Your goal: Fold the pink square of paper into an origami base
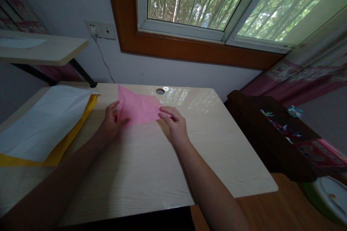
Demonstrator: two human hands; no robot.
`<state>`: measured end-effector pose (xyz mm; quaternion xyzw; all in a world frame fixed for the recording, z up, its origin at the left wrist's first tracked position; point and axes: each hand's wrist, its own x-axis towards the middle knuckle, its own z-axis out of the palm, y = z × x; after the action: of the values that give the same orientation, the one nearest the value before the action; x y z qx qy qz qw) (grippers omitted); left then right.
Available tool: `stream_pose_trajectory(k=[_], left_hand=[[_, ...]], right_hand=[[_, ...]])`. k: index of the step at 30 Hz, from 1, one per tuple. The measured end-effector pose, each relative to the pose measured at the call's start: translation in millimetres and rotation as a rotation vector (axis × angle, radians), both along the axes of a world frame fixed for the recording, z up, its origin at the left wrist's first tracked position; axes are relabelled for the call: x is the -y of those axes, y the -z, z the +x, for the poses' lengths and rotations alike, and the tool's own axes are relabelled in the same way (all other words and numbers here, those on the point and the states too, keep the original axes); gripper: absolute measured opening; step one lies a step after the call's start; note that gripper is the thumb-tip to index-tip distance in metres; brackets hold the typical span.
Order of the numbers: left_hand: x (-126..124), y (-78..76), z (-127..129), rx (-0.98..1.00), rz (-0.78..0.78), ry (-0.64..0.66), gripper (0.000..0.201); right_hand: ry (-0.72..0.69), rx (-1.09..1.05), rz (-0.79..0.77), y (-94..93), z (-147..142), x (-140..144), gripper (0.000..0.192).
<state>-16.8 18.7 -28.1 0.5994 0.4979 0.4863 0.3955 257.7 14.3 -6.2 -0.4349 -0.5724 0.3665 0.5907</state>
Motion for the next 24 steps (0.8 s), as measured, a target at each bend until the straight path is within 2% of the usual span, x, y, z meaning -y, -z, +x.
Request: stream_pose_trajectory(k=[5, 8, 11, 14, 17, 20, 24], left_hand=[[1.5, -10.3, -4.4, 0.060, -0.026, -0.016, 0.084], [3.8, -19.5, -9.2, 0.018, -0.025, -0.009, 0.073], [7.8, -26.5, -14.3, 0.012, -0.087, 0.125, 0.070], [12.4, -30.5, -18.2, 0.043, -0.169, 0.295, 0.066], [13.4, -30.8, -20.6, 0.036, -0.194, 0.353, 0.064], [7.8, -27.6, -21.9, -0.010, -0.159, 0.265, 0.059], [-5.6, -20.5, -25.1, -0.010, -0.082, -0.002, 0.051]], right_hand=[[-0.089, -0.057, -0.048, -0.6, 0.7, 2.7, 0.018], [-0.097, -0.092, -0.086, -1.5, 5.9, 0.3, 0.032], [-0.113, -0.070, -0.114, -2.2, 15.1, -4.9, 0.052], [-0.119, -0.137, -0.171, 0.1, 24.5, -11.2, 0.056], [-0.132, -0.199, -0.264, 5.8, 29.5, -16.3, 0.058], [-0.131, -0.220, -0.260, 10.4, 29.1, -18.7, 0.072], [-0.141, -0.291, -0.347, 9.8, 24.7, -18.4, 0.090]])
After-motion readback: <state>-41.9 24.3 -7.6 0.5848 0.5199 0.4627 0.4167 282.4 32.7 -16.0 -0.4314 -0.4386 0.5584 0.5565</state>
